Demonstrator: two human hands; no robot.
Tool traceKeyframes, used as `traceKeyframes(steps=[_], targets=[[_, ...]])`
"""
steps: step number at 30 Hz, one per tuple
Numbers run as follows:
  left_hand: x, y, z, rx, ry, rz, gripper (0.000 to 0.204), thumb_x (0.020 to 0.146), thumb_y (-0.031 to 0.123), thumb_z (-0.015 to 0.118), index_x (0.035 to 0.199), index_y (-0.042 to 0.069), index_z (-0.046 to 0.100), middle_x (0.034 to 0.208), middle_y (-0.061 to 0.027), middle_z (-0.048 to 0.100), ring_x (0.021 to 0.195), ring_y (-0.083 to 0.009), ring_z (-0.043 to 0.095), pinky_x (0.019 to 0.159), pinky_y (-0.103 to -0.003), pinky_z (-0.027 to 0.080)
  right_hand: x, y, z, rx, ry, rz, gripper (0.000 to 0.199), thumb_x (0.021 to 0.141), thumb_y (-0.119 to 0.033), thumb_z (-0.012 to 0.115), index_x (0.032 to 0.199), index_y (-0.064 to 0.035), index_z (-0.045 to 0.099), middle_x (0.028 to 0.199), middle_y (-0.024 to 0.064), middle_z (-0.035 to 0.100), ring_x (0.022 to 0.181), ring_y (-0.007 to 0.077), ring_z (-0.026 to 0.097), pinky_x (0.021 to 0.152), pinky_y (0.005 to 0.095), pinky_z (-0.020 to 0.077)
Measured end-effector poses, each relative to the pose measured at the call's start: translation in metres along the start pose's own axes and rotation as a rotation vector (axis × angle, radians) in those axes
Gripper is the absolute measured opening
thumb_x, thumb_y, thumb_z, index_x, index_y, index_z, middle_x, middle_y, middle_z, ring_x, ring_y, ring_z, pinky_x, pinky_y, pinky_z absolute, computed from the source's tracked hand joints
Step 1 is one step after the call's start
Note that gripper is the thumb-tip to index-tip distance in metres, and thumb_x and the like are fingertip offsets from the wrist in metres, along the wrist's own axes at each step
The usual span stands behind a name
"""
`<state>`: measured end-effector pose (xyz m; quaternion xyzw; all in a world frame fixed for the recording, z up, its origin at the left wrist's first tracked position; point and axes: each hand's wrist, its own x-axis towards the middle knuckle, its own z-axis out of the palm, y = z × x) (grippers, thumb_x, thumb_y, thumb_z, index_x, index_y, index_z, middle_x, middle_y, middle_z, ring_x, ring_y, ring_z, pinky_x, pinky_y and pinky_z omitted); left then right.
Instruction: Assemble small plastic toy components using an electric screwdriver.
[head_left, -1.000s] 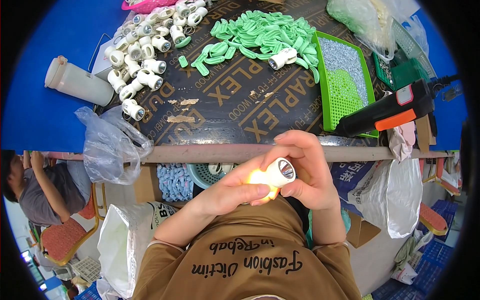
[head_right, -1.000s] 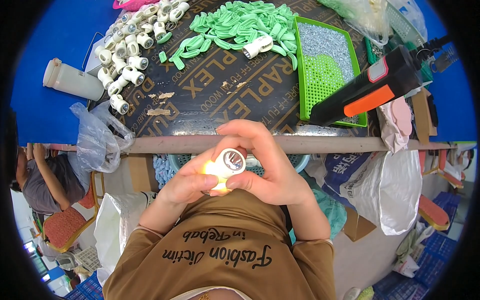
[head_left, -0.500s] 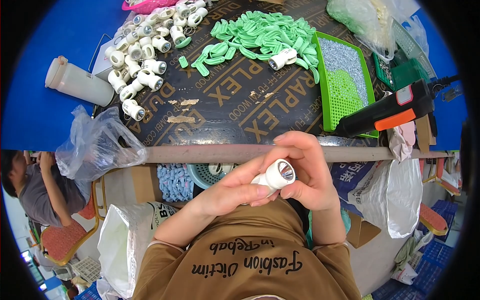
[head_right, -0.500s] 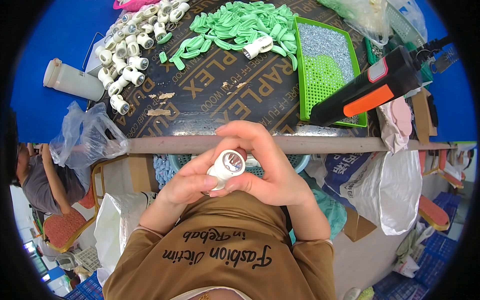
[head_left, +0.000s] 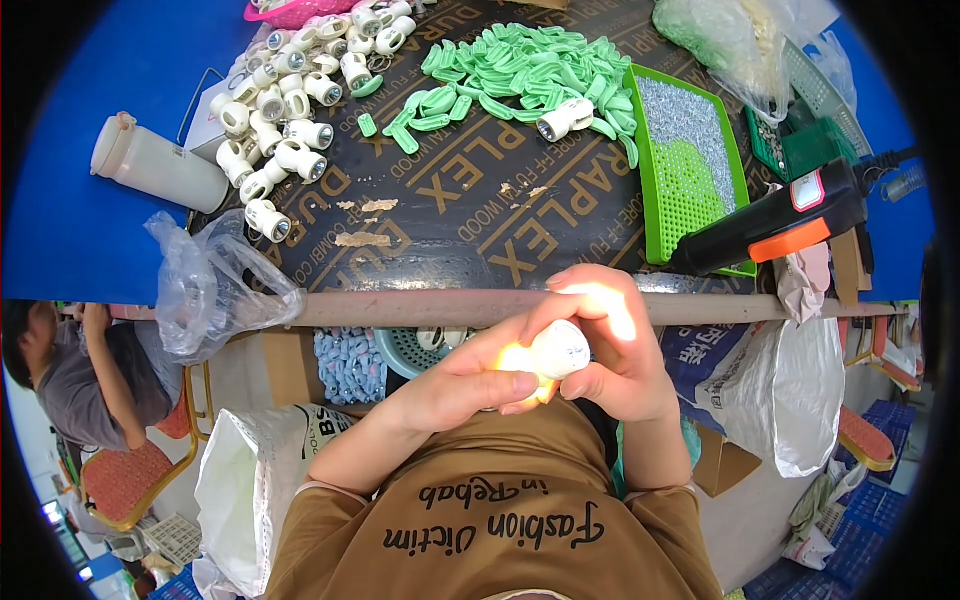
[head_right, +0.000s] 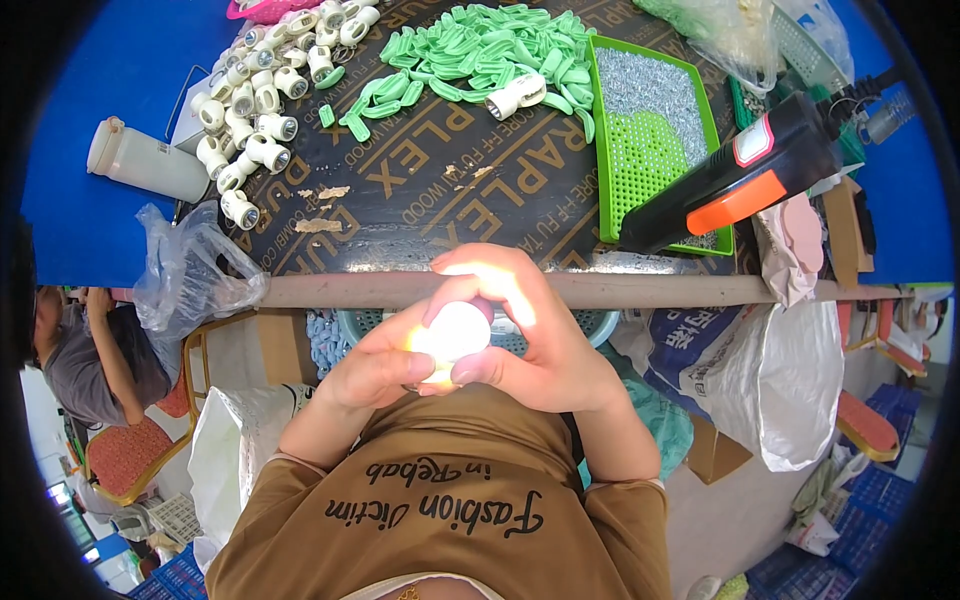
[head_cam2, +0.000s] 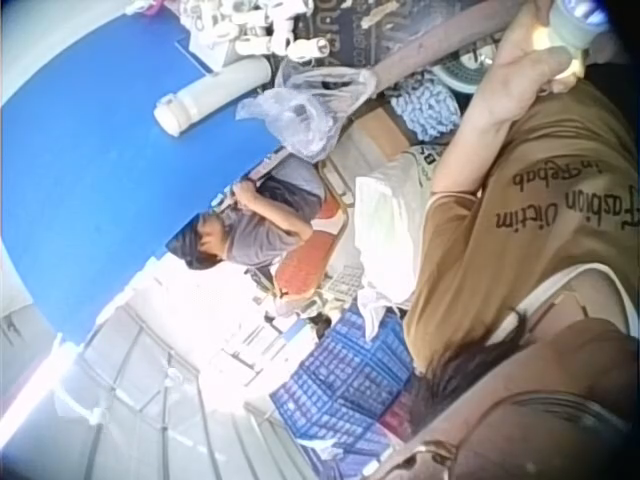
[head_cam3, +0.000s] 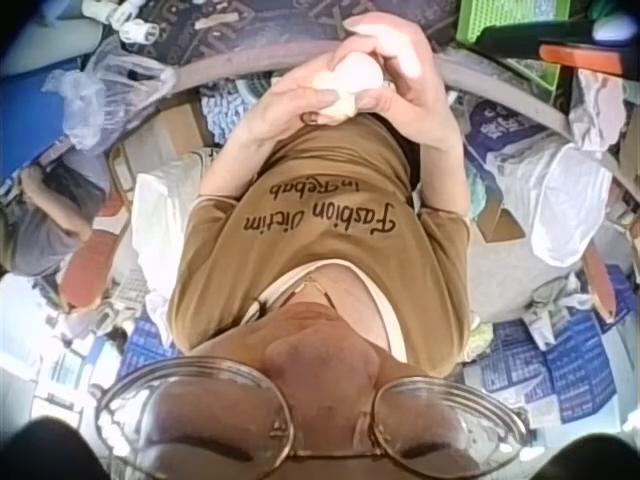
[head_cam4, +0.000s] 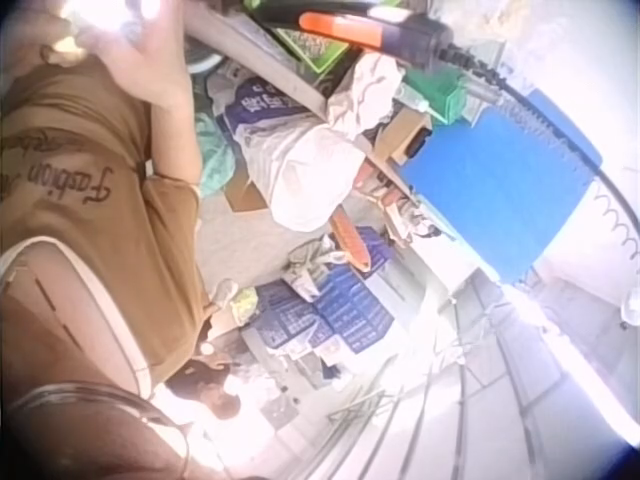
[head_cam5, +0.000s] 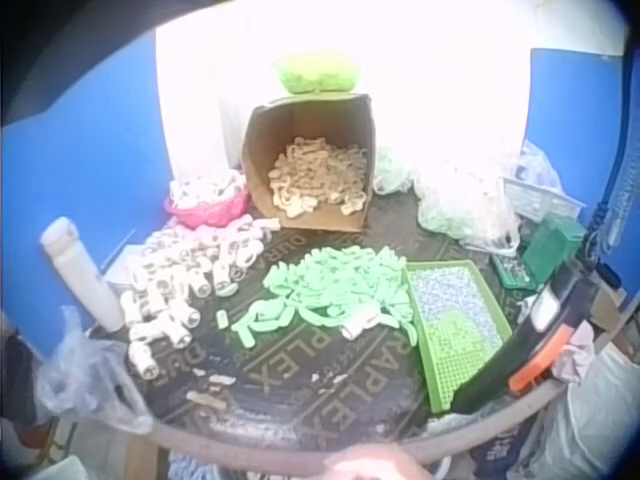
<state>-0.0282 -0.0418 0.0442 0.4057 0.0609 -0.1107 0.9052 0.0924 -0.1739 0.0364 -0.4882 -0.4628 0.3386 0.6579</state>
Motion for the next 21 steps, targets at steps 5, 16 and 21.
traceKeyframes(steps=[5, 16, 21], targets=[[-0.004, -0.007, 0.000, 0.007, 0.053, 0.039, 0.068, 0.074, 0.027, 0.057, 0.129, -0.004, 0.029, 0.110, -0.0065, 0.044, 0.088, -0.0089, 0.045, 0.068, -0.020, 0.036, 0.004, 0.001, 0.003, 0.178, -0.033, 0.026, 0.066, 0.068, -0.003, 0.069, 0.123, -0.0008, 0.033, 0.099, 0.0092, 0.055, 0.089, 0.0151, 0.054, 0.079, 0.0273, 0.0413], [-0.003, -0.057, -0.033, 1.505, 0.223, 0.278, 0.046, 0.075, 0.015, 0.062, 0.117, 0.004, 0.045, 0.114, -0.0160, 0.047, 0.107, -0.0325, 0.045, 0.088, -0.042, 0.038, 0.046, -0.001, -0.014, -0.829, 0.041, -0.015, 0.024, 0.074, -0.008, 0.059, 0.097, -0.0010, 0.055, 0.093, 0.0101, 0.054, 0.078, 0.0240, 0.051, 0.072, 0.0321, 0.0414], [-0.005, -0.057, -0.033, 1.551, 0.228, 0.420, 0.047, 0.076, 0.016, 0.060, 0.118, 0.002, 0.044, 0.117, -0.0143, 0.047, 0.111, -0.0306, 0.043, 0.094, -0.039, 0.035, 0.074, 0.005, -0.016, -1.260, -0.002, -0.061, 0.025, 0.076, -0.005, 0.056, 0.101, -0.0023, 0.053, 0.102, 0.0129, 0.052, 0.095, 0.0311, 0.050, 0.081, 0.0361, 0.0412]])
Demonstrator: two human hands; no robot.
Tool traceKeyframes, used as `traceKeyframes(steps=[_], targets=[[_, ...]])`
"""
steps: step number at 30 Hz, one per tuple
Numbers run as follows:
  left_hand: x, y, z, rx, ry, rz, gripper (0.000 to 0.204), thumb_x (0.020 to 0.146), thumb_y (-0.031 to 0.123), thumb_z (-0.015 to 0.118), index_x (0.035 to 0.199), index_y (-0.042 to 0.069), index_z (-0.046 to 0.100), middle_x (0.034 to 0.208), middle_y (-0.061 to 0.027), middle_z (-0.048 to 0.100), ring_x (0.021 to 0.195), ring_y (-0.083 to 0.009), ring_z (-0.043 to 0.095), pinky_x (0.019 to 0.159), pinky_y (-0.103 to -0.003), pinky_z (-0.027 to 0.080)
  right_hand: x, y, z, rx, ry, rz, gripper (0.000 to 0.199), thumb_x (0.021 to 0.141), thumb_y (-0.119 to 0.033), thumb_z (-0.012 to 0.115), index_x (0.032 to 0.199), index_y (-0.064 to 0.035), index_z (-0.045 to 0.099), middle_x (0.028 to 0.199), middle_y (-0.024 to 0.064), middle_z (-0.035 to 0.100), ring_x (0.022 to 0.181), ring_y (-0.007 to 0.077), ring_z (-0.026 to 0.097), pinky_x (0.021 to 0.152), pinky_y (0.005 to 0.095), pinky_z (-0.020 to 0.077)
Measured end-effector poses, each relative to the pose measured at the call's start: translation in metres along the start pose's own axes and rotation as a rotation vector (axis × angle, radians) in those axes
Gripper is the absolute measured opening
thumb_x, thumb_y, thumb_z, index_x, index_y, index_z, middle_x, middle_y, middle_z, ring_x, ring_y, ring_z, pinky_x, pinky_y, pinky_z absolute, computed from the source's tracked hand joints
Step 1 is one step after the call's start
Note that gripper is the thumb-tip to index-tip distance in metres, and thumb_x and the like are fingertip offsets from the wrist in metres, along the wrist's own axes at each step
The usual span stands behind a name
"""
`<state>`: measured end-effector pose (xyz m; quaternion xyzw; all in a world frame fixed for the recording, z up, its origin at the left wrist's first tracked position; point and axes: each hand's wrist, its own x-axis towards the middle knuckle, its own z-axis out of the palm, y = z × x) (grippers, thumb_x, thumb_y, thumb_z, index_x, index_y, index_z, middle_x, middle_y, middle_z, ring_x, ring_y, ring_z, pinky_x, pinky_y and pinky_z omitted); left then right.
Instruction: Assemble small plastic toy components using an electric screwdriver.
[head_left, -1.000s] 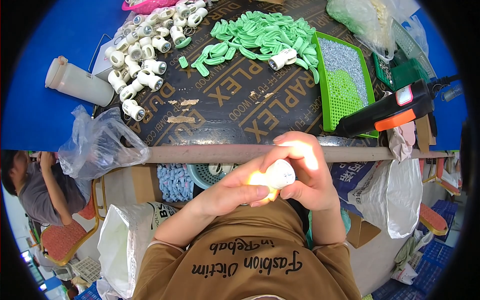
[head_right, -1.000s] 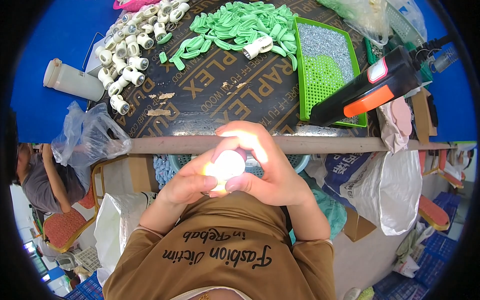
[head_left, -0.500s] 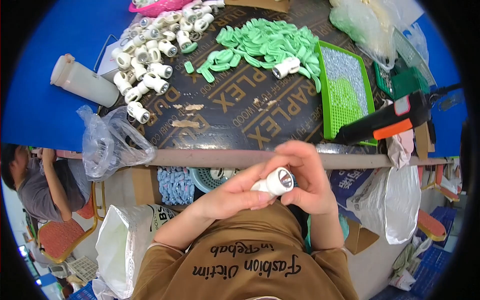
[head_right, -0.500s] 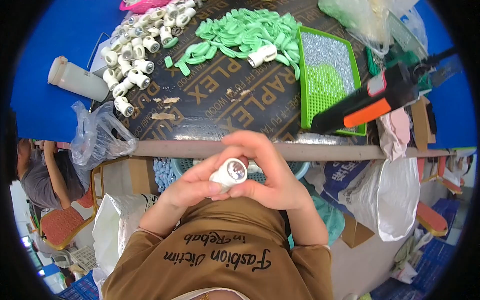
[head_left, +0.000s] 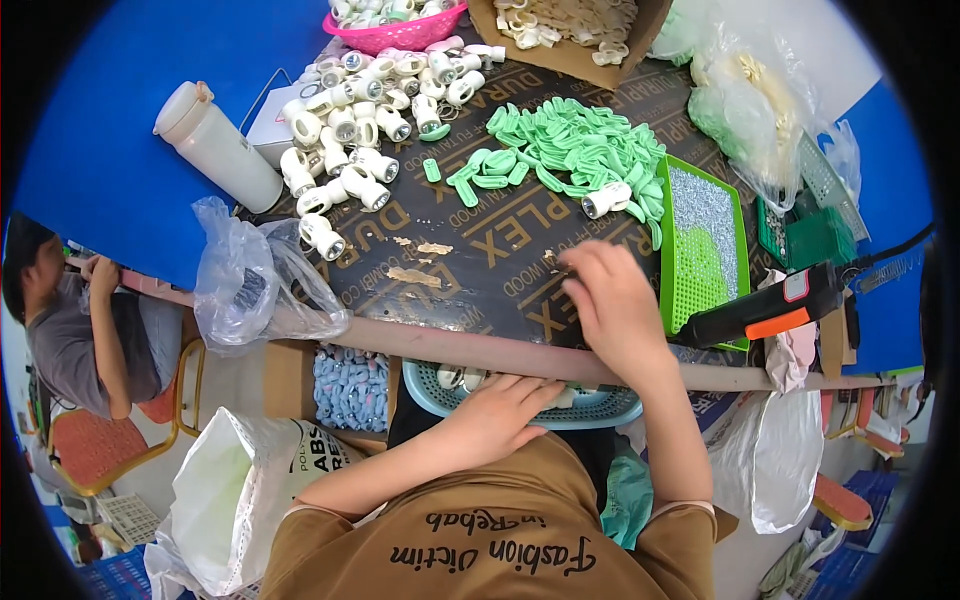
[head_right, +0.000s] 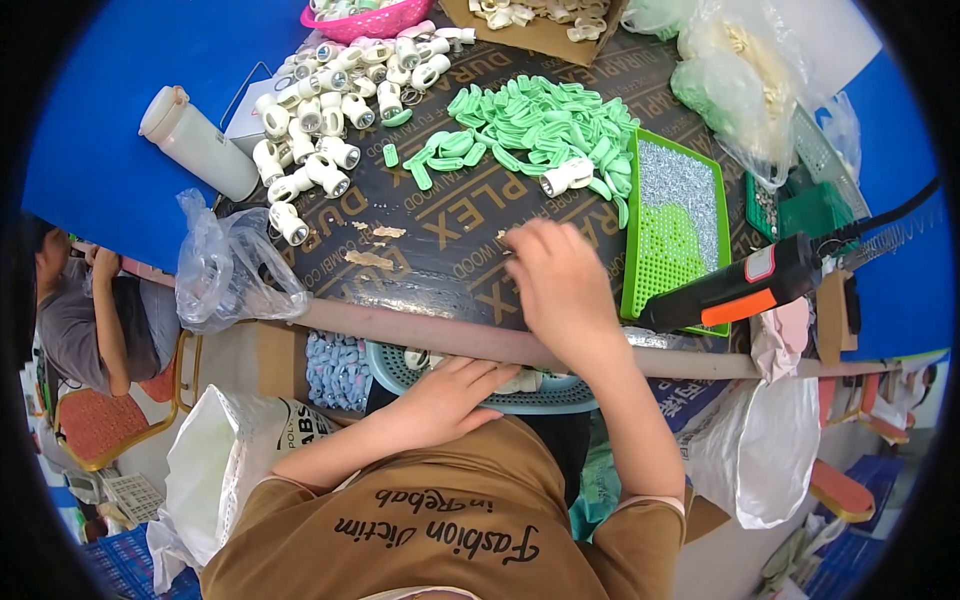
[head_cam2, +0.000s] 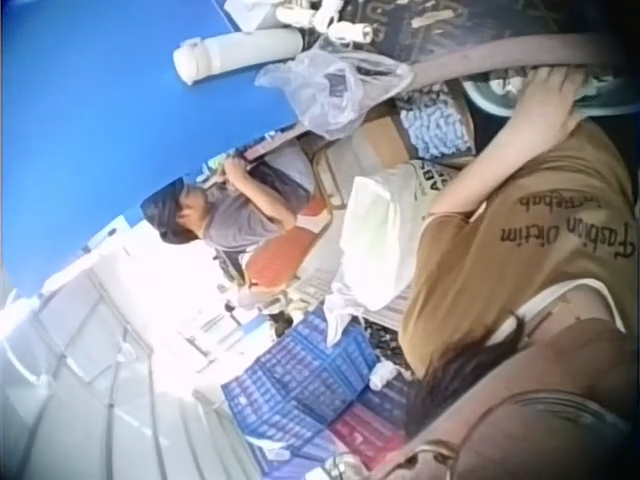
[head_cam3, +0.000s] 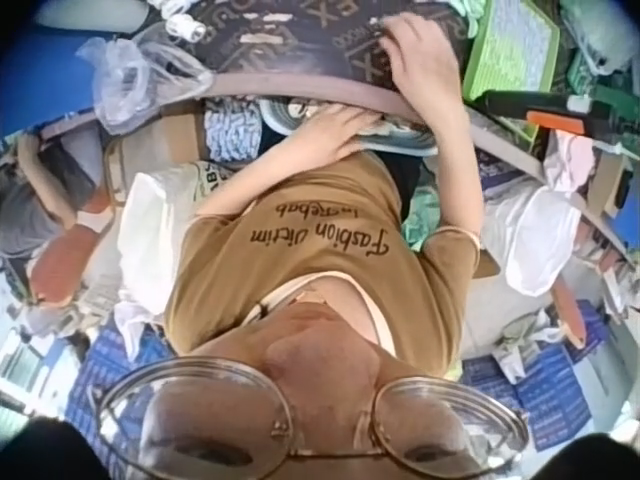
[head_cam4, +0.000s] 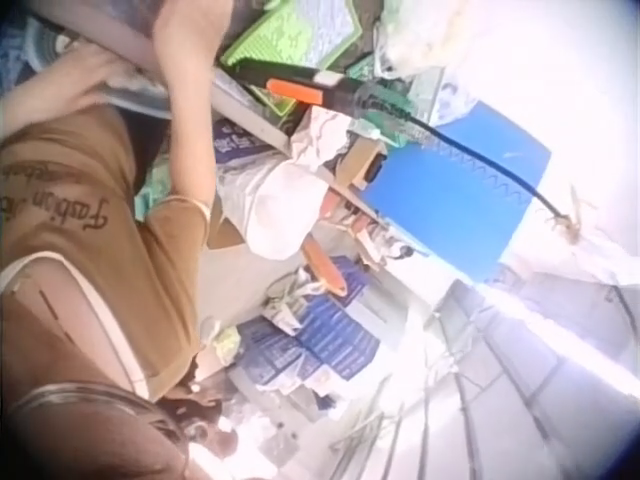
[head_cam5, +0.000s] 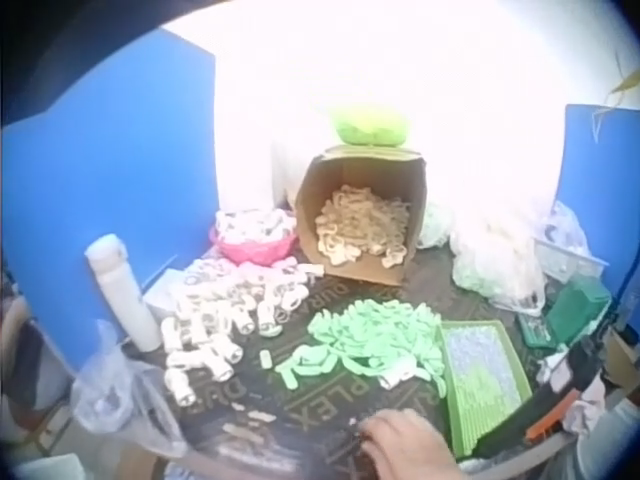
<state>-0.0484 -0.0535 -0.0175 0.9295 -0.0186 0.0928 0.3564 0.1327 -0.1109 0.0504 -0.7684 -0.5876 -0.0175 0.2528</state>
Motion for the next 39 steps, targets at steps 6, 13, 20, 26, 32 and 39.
traceKeyframes(steps=[6, 13, 20, 26, 32, 39], targets=[[0.005, 0.008, -0.023, -0.170, -0.020, 0.061, 0.021, 0.079, 0.014, 0.058, 0.098, 0.005, 0.058, 0.092, -0.0084, 0.060, 0.086, -0.0253, 0.057, 0.075, -0.035, 0.046, 0.033, 0.019, 0.012, -0.354, 0.010, 0.245, 0.041, 0.078, -0.006, 0.055, 0.117, -0.0004, 0.043, 0.117, 0.0179, 0.044, 0.087, 0.0314, 0.055, 0.074, 0.0374, 0.0468], [0.017, 0.004, -0.044, -0.295, 0.248, -0.035, 0.013, 0.078, 0.006, 0.058, 0.090, 0.004, 0.063, 0.085, -0.0080, 0.062, 0.076, -0.0237, 0.060, 0.069, -0.031, 0.047, 0.045, 0.051, 0.028, -0.453, 0.084, 0.239, 0.015, 0.078, -0.003, 0.054, 0.092, 0.0007, 0.050, 0.108, 0.0178, 0.046, 0.085, 0.0335, 0.053, 0.073, 0.0406, 0.0447], [0.027, -0.010, -0.076, -0.059, 0.510, -0.010, 0.056, 0.071, 0.010, 0.064, 0.122, 0.001, 0.043, 0.125, -0.0158, 0.042, 0.114, -0.0311, 0.042, 0.095, -0.038, 0.033, 0.013, -0.007, -0.007, 0.152, 0.150, -0.052, 0.026, 0.072, 0.006, 0.052, 0.097, -0.0012, 0.051, 0.104, 0.0153, 0.048, 0.094, 0.0337, 0.050, 0.080, 0.0363, 0.0408], [0.021, -0.019, -0.086, -0.687, 0.175, -0.198, 0.051, 0.079, 0.008, 0.060, 0.125, 0.005, 0.039, 0.110, -0.0094, 0.053, 0.095, -0.0153, 0.053, 0.079, -0.027, 0.044, -0.011, -0.030, -0.005, 0.654, -0.039, -0.147, 0.035, 0.070, 0.007, 0.055, 0.103, -0.0030, 0.049, 0.103, 0.0133, 0.047, 0.095, 0.0292, 0.050, 0.081, 0.0333, 0.0418], [0.006, -0.026, -0.083, -1.031, 0.346, -0.292, 0.038, 0.084, 0.007, 0.055, 0.119, 0.005, 0.041, 0.102, -0.0030, 0.052, 0.088, -0.0079, 0.051, 0.078, -0.023, 0.043, 0.049, -0.007, 0.020, 0.393, 0.031, -0.083, 0.014, 0.077, -0.005, 0.055, 0.091, -0.0029, 0.056, 0.084, 0.0110, 0.056, 0.081, 0.0276, 0.056, 0.068, 0.0336, 0.0451], [0.014, -0.020, -0.080, -1.239, 0.332, -0.122, 0.044, 0.084, 0.017, 0.056, 0.123, 0.004, 0.038, 0.103, -0.0067, 0.055, 0.089, -0.0134, 0.056, 0.080, -0.027, 0.043, 0.111, -0.011, 0.092, -0.225, -0.020, -0.171, 0.015, 0.076, -0.011, 0.056, 0.085, -0.0022, 0.048, 0.078, 0.0120, 0.056, 0.079, 0.0267, 0.056, 0.065, 0.0373, 0.0476]])
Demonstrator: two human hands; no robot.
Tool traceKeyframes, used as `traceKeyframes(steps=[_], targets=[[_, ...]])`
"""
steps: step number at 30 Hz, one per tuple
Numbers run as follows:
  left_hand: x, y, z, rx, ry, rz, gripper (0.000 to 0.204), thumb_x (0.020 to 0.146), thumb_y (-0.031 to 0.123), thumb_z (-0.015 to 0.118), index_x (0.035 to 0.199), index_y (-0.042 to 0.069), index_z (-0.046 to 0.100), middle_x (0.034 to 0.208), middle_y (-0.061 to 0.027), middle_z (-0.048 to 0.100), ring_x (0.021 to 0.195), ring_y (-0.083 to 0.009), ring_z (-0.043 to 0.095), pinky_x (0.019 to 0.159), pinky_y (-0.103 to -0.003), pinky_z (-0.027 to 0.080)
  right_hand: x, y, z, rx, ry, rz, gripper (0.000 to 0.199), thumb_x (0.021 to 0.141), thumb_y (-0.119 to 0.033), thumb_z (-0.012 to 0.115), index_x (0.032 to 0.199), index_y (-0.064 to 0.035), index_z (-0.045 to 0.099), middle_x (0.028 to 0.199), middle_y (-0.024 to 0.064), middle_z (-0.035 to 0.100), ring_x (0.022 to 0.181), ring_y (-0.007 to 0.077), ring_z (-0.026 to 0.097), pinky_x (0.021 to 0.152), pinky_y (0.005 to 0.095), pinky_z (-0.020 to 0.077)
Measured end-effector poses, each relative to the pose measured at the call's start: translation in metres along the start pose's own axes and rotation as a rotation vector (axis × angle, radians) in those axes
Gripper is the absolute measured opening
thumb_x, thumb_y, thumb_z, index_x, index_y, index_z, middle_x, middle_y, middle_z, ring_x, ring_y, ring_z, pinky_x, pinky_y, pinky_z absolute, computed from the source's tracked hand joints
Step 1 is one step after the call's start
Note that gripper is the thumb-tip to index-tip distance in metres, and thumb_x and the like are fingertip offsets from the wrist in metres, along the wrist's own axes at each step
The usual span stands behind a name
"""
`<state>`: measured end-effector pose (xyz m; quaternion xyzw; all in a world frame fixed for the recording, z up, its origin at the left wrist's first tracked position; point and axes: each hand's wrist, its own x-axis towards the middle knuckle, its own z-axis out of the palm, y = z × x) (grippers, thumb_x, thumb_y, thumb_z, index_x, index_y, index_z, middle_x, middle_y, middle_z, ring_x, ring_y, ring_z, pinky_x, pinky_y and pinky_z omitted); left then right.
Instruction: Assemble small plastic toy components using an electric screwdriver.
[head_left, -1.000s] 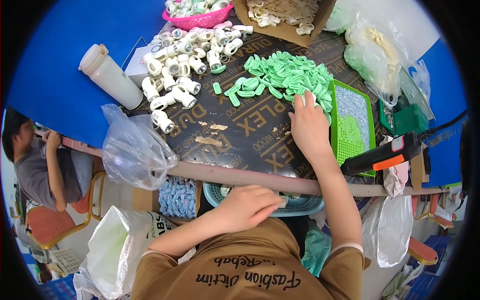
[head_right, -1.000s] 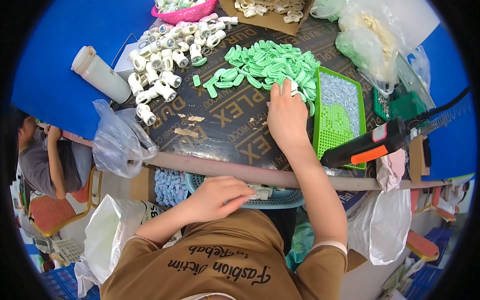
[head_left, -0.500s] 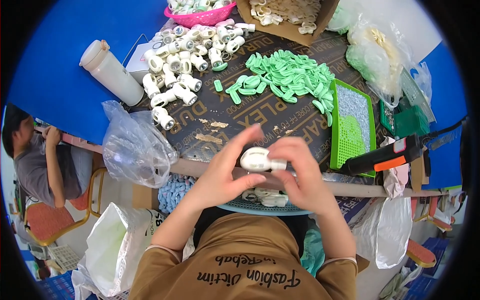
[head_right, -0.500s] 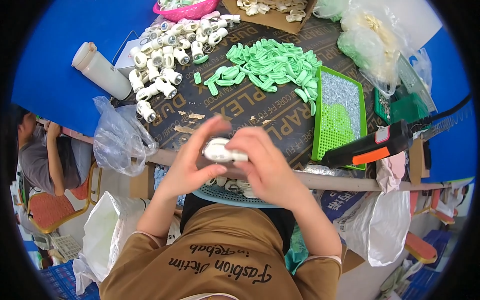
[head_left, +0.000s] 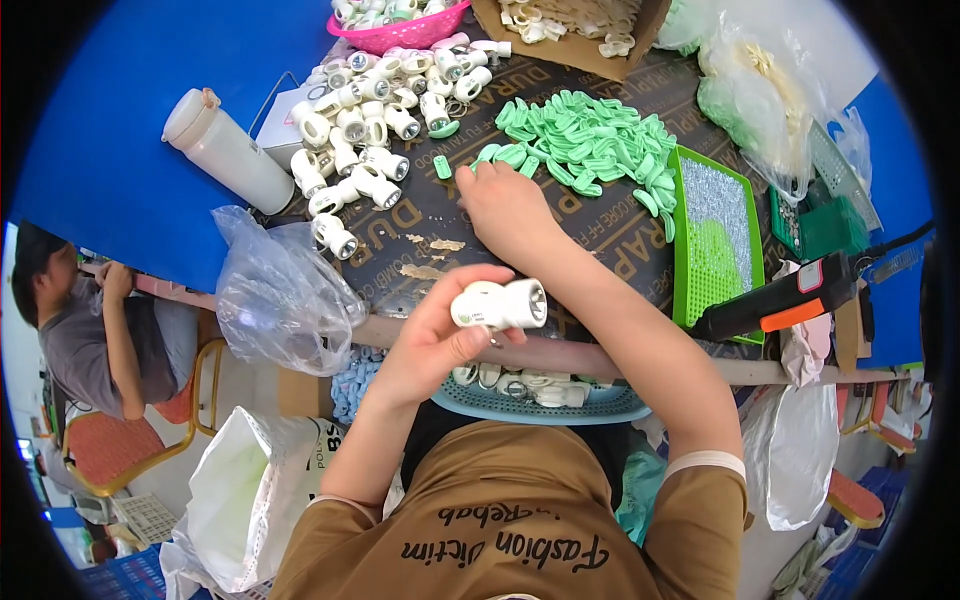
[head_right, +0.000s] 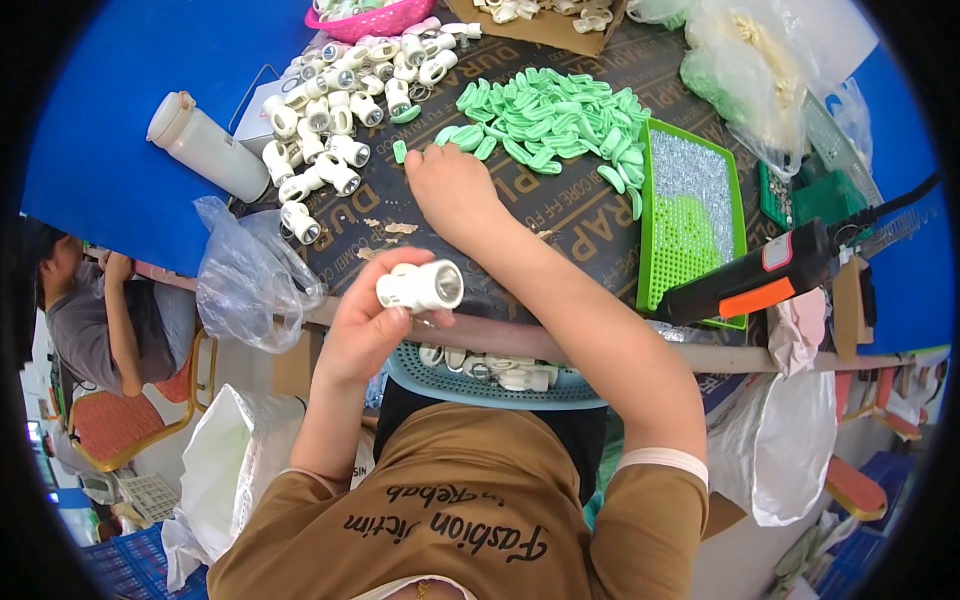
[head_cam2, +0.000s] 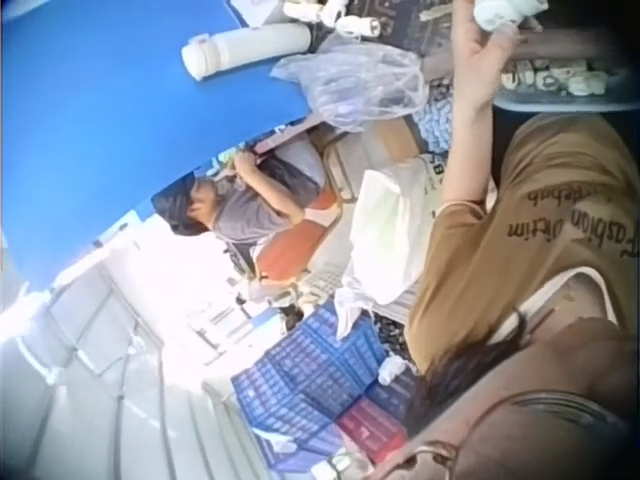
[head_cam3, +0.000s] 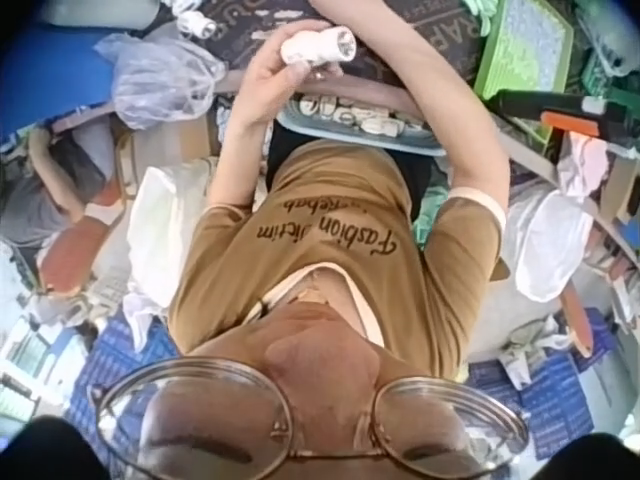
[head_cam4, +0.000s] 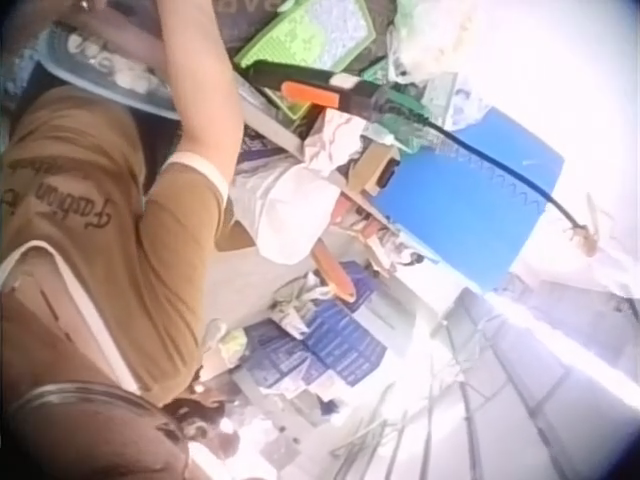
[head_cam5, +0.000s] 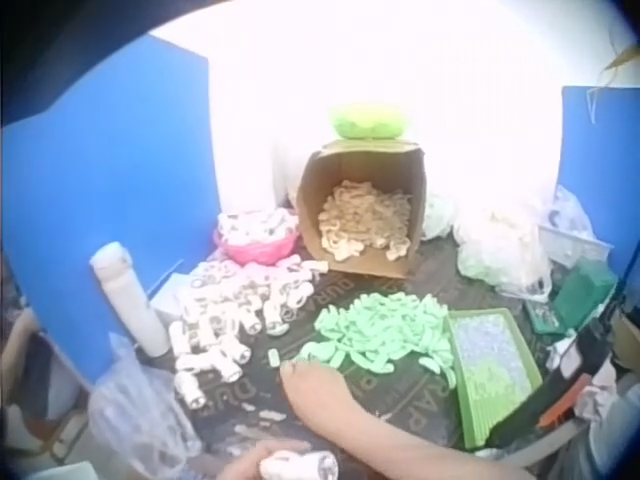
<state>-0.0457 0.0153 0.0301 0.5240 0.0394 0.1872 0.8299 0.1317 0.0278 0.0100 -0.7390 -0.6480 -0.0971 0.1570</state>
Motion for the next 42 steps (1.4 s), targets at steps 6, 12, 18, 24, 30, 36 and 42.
traceKeyframes(steps=[6, 12, 18, 24, 30, 36, 42], targets=[[0.008, -0.001, 0.000, 0.389, 0.180, -0.010, 0.037, 0.080, 0.006, 0.057, 0.116, 0.006, 0.046, 0.092, -0.0027, 0.056, 0.077, -0.0076, 0.054, 0.067, -0.021, 0.044, -0.031, 0.015, -0.041, 0.321, 0.102, 0.194, 0.018, 0.079, -0.004, 0.047, 0.097, -0.0034, 0.047, 0.081, 0.0225, 0.059, 0.074, 0.0403, 0.057, 0.063, 0.0467, 0.0450], [0.021, -0.017, 0.016, 0.858, 0.051, 0.005, 0.033, 0.069, 0.006, 0.066, 0.101, 0.005, 0.059, 0.089, -0.0048, 0.056, 0.076, -0.0127, 0.055, 0.065, -0.025, 0.044, -0.126, 0.014, -0.093, 1.097, 0.185, 0.469, 0.026, 0.082, 0.008, 0.045, 0.106, -0.0002, 0.050, 0.099, 0.0026, 0.051, 0.084, 0.0067, 0.051, 0.073, 0.0208, 0.0421], [0.034, -0.031, 0.020, 1.065, -0.059, 0.051, 0.037, 0.066, 0.012, 0.069, 0.100, 0.008, 0.059, 0.080, -0.0075, 0.054, 0.072, -0.0239, 0.055, 0.064, -0.031, 0.044, -0.167, 0.003, -0.097, 1.160, 0.094, 0.407, 0.027, 0.076, 0.009, 0.052, 0.102, 0.0028, 0.054, 0.097, 0.0068, 0.052, 0.087, 0.0114, 0.051, 0.075, 0.0215, 0.0404], [0.031, -0.035, 0.013, 0.975, -0.120, 0.116, 0.035, 0.065, 0.014, 0.069, 0.098, 0.007, 0.059, 0.086, -0.0087, 0.057, 0.079, -0.0263, 0.056, 0.068, -0.034, 0.044, -0.165, -0.012, -0.094, 0.997, 0.150, 0.530, 0.026, 0.075, 0.008, 0.055, 0.099, 0.0000, 0.058, 0.087, 0.0104, 0.059, 0.079, 0.0167, 0.057, 0.068, 0.0259, 0.0443], [0.028, -0.034, 0.017, 0.869, -0.084, 0.045, 0.033, 0.065, 0.013, 0.068, 0.096, 0.006, 0.060, 0.084, -0.0087, 0.058, 0.077, -0.0255, 0.056, 0.066, -0.033, 0.045, -0.155, -0.007, -0.090, 0.712, 0.082, 0.243, 0.022, 0.072, 0.001, 0.059, 0.094, -0.0033, 0.059, 0.085, 0.0107, 0.058, 0.077, 0.0275, 0.055, 0.067, 0.0315, 0.0442], [0.030, -0.033, 0.016, 0.921, -0.077, 0.075, 0.032, 0.063, 0.010, 0.069, 0.094, 0.005, 0.062, 0.079, -0.0079, 0.058, 0.070, -0.0228, 0.057, 0.059, -0.030, 0.045, -0.147, -0.011, -0.085, 0.545, 0.123, 0.156, 0.023, 0.068, 0.001, 0.062, 0.090, -0.0068, 0.061, 0.081, 0.0058, 0.055, 0.077, 0.0245, 0.051, 0.065, 0.0310, 0.0416], [0.030, -0.034, 0.015, 0.944, -0.069, 0.091, 0.032, 0.062, 0.010, 0.070, 0.092, 0.005, 0.063, 0.077, -0.0078, 0.058, 0.068, -0.0223, 0.057, 0.058, -0.029, 0.044, -0.146, -0.006, -0.081, 0.444, 0.116, 0.011, 0.024, 0.062, 0.001, 0.063, 0.084, -0.0082, 0.063, 0.080, 0.0049, 0.055, 0.073, 0.0235, 0.052, 0.063, 0.0329, 0.0422]])
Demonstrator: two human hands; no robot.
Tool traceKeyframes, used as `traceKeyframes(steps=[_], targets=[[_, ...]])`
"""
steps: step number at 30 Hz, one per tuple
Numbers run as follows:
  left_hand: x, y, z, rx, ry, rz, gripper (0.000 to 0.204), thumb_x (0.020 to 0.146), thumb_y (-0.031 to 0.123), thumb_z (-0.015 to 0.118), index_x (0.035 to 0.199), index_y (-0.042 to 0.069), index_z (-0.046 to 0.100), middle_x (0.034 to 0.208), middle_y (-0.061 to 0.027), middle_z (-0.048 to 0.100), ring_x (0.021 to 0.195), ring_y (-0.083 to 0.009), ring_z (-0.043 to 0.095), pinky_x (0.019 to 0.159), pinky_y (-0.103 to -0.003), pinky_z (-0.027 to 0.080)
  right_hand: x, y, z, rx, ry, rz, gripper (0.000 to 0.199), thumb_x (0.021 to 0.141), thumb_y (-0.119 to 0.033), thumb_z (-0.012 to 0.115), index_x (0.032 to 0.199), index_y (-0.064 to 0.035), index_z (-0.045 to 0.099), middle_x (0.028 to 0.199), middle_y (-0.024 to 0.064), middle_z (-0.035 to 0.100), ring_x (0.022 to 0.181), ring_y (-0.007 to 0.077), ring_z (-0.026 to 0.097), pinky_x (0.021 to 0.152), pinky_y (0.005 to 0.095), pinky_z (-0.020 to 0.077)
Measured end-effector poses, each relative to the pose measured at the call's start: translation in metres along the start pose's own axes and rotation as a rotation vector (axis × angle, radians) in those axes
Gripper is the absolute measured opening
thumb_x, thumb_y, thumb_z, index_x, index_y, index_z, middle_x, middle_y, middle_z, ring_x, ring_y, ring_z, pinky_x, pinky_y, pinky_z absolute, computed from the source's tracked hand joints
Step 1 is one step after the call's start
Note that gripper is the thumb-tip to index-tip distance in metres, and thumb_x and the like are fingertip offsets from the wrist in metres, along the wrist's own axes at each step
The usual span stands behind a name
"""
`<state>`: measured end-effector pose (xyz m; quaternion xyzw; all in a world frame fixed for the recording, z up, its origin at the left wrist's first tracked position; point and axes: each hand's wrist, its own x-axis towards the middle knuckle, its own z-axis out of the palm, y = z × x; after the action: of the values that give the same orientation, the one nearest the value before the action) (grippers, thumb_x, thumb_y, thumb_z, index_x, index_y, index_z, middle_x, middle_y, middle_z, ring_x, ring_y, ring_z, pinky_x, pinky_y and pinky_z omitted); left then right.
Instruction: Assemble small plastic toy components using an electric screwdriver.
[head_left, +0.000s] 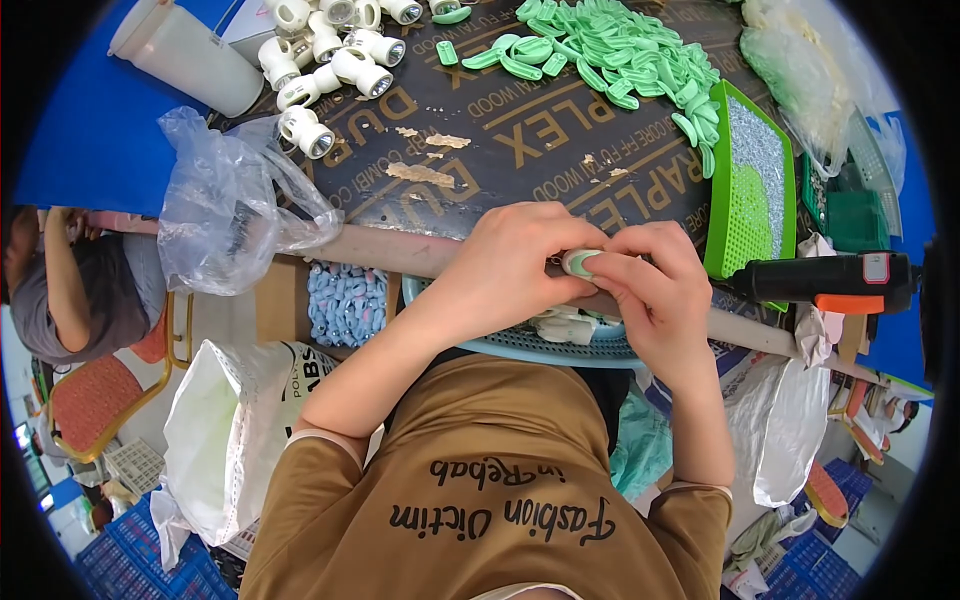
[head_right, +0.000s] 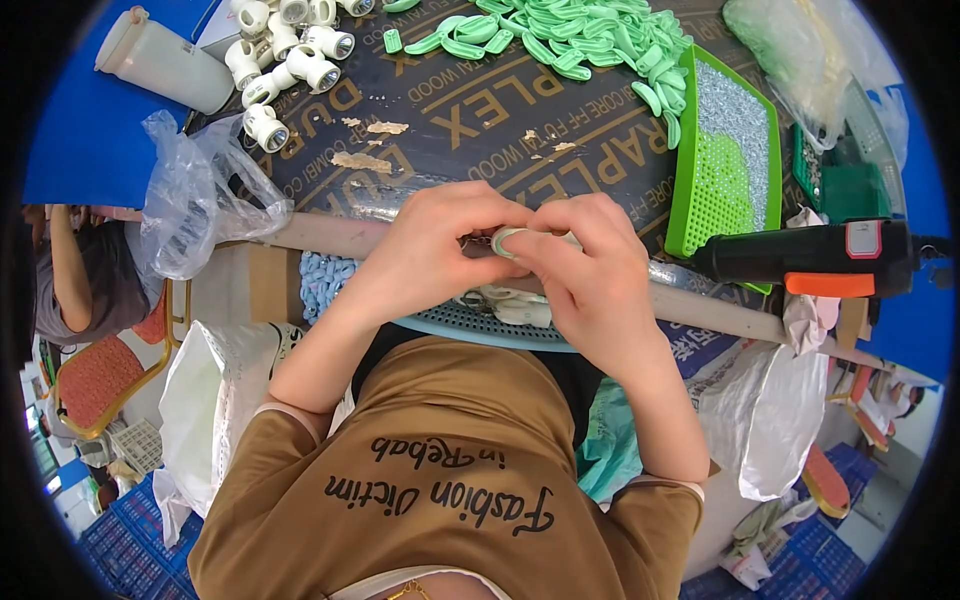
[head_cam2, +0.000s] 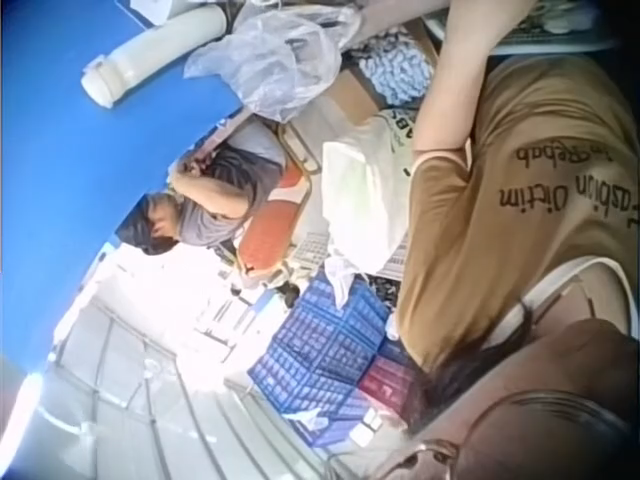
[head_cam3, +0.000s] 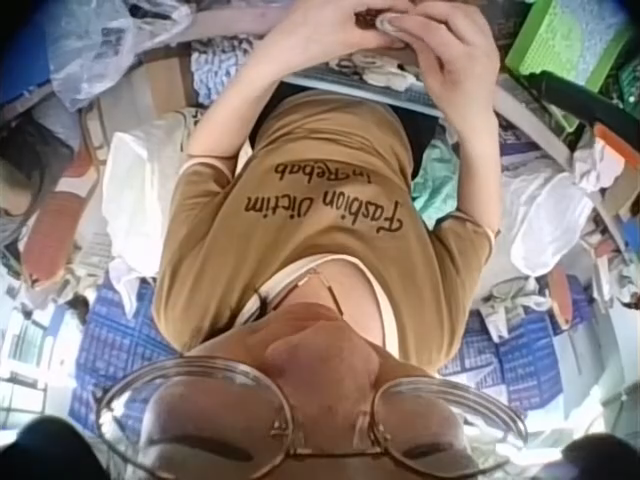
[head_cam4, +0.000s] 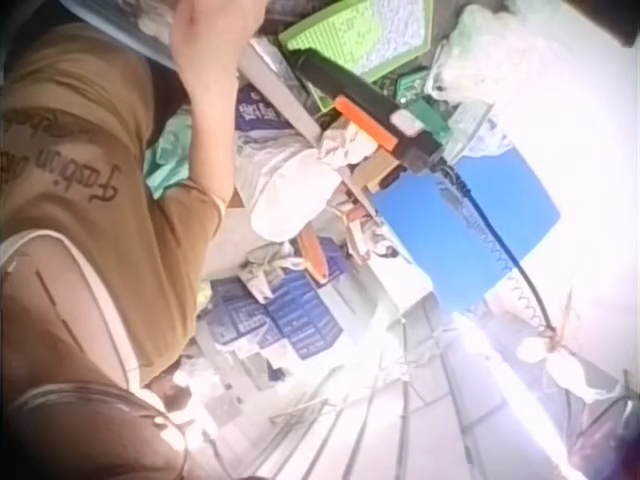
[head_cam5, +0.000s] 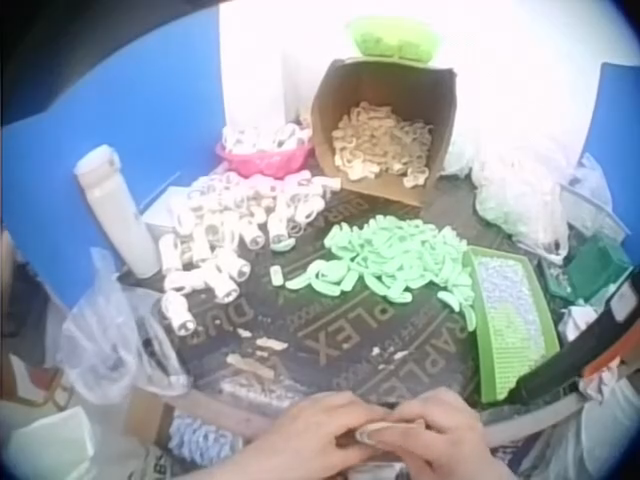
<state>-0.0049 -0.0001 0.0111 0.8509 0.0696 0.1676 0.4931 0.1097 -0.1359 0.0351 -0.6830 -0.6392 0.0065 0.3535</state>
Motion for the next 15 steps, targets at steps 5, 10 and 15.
traceKeyframes(steps=[5, 10, 15], targets=[[0.0014, 0.0010, 0.0009, -0.009, 0.000, -0.014, 0.032, 0.061, 0.010, 0.071, 0.091, 0.006, 0.064, 0.076, -0.0076, 0.059, 0.067, -0.0220, 0.057, 0.058, -0.029, 0.044, -0.0010, -0.0016, -0.0002, -0.059, 0.022, -0.035, 0.026, 0.059, 0.001, 0.063, 0.082, -0.0086, 0.064, 0.080, 0.0047, 0.055, 0.073, 0.0236, 0.052, 0.063, 0.0334, 0.0429], [0.0013, -0.0007, 0.0020, -0.027, 0.019, -0.017, 0.031, 0.060, 0.008, 0.069, 0.090, 0.006, 0.064, 0.076, -0.0083, 0.059, 0.065, -0.0222, 0.058, 0.056, -0.029, 0.045, 0.0001, 0.0001, -0.0003, -0.053, 0.004, -0.042, 0.025, 0.059, 0.001, 0.063, 0.082, -0.0076, 0.064, 0.081, 0.0051, 0.055, 0.074, 0.0236, 0.052, 0.062, 0.0334, 0.0430], [0.0018, 0.0004, 0.0006, 0.004, -0.002, -0.016, 0.028, 0.062, 0.013, 0.067, 0.089, 0.007, 0.064, 0.076, -0.0089, 0.059, 0.069, -0.0248, 0.058, 0.061, -0.033, 0.045, -0.0021, 0.0052, 0.0002, 0.057, -0.049, -0.003, 0.025, 0.060, 0.002, 0.062, 0.084, -0.0065, 0.065, 0.082, 0.0058, 0.055, 0.073, 0.0239, 0.052, 0.063, 0.0339, 0.0426]])
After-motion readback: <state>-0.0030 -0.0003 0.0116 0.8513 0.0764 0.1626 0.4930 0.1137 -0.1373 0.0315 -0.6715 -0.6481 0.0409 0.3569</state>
